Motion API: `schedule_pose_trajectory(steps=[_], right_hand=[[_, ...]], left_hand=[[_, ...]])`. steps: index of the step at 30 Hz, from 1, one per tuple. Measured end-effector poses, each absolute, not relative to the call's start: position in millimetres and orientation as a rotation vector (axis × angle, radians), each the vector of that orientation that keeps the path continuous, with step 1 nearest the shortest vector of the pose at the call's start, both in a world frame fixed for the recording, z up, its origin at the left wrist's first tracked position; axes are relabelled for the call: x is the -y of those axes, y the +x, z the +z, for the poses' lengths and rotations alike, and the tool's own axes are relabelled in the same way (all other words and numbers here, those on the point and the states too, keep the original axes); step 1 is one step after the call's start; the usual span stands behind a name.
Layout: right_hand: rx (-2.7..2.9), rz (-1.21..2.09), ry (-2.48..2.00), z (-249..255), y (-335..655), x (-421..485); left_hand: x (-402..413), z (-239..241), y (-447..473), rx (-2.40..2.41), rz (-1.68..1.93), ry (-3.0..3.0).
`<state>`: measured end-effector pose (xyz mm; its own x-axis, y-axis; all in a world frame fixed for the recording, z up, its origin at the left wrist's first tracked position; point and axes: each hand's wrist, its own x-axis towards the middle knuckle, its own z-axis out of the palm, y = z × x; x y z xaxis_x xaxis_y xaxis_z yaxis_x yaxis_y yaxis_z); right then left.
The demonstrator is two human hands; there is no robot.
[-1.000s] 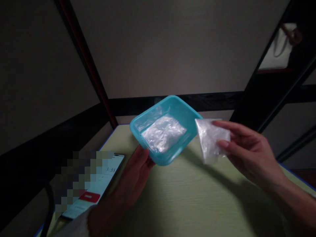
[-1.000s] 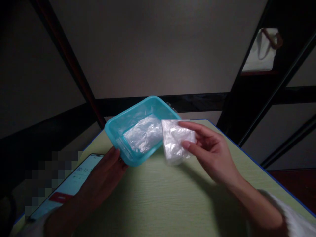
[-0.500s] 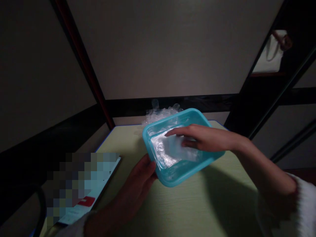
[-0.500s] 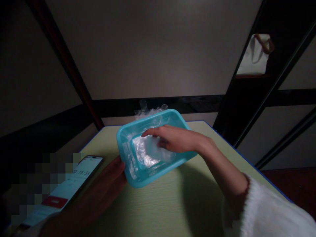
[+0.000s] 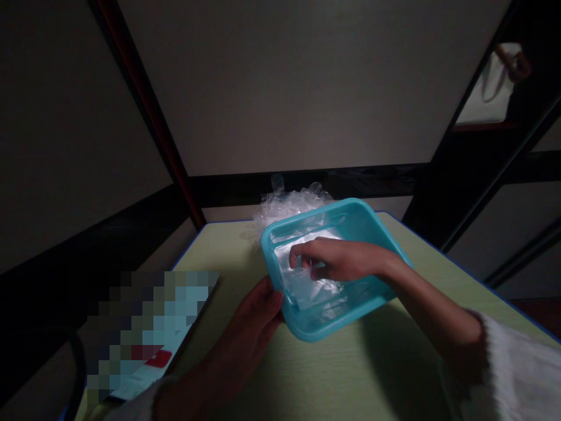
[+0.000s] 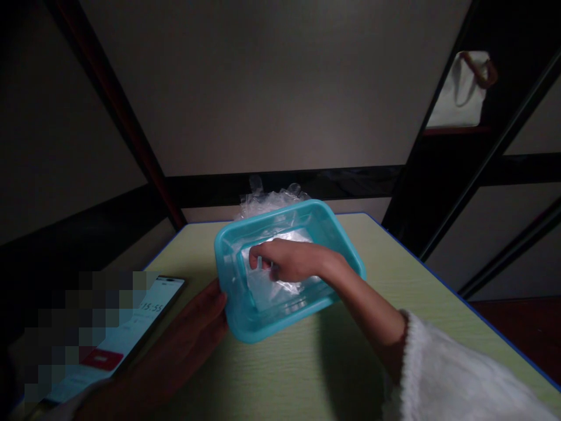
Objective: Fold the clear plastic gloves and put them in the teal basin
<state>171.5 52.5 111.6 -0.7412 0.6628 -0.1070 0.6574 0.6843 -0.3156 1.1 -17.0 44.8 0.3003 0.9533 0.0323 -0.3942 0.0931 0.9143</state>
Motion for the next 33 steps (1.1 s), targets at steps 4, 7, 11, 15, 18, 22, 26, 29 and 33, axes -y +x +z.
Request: schedule_pose_trajectory(steps=[4, 7, 11, 15, 18, 22, 26, 29, 33], right_hand=[[2.904, 0.497, -1.14, 107.4, 165.3, -51.3], [2.895, 0.371, -1.206, 102.6, 162.3, -51.7], [2.898, 0.282, -1.279, 100.1, 157.8, -48.6], [2.938, 0.155, -1.338, 102.5, 152.9, -42.3], [2.915, 0.029, -1.331, 100.3, 151.4, -40.3], [2.803, -0.031, -1.307, 89.4, 152.3, -42.8], [2.761, -0.009, -1.324, 81.5, 152.9, -46.8], [2.792, 0.052, -1.307, 81.2, 152.9, -49.2], [2.872, 0.189, -1.293, 84.3, 153.3, -50.4]], left_hand=[[16.3, 44.2, 0.0, -0.665, 1.083, 1.0], [16.3, 43.8, -1.0, -0.675, 1.074, 0.981], [18.2, 47.3, -2.3, -0.678, 1.053, 0.97], [18.4, 48.9, -2.4, -0.657, 1.02, 0.986], [16.9, 45.9, -2.2, -0.664, 1.021, 0.994], [15.8, 42.7, -2.1, -0.69, 1.017, 0.992], [16.5, 43.9, -2.1, -0.694, 1.021, 0.996], [17.1, 45.3, -2.3, -0.692, 1.022, 0.99], [17.1, 45.4, -2.5, -0.681, 1.02, 0.987]])
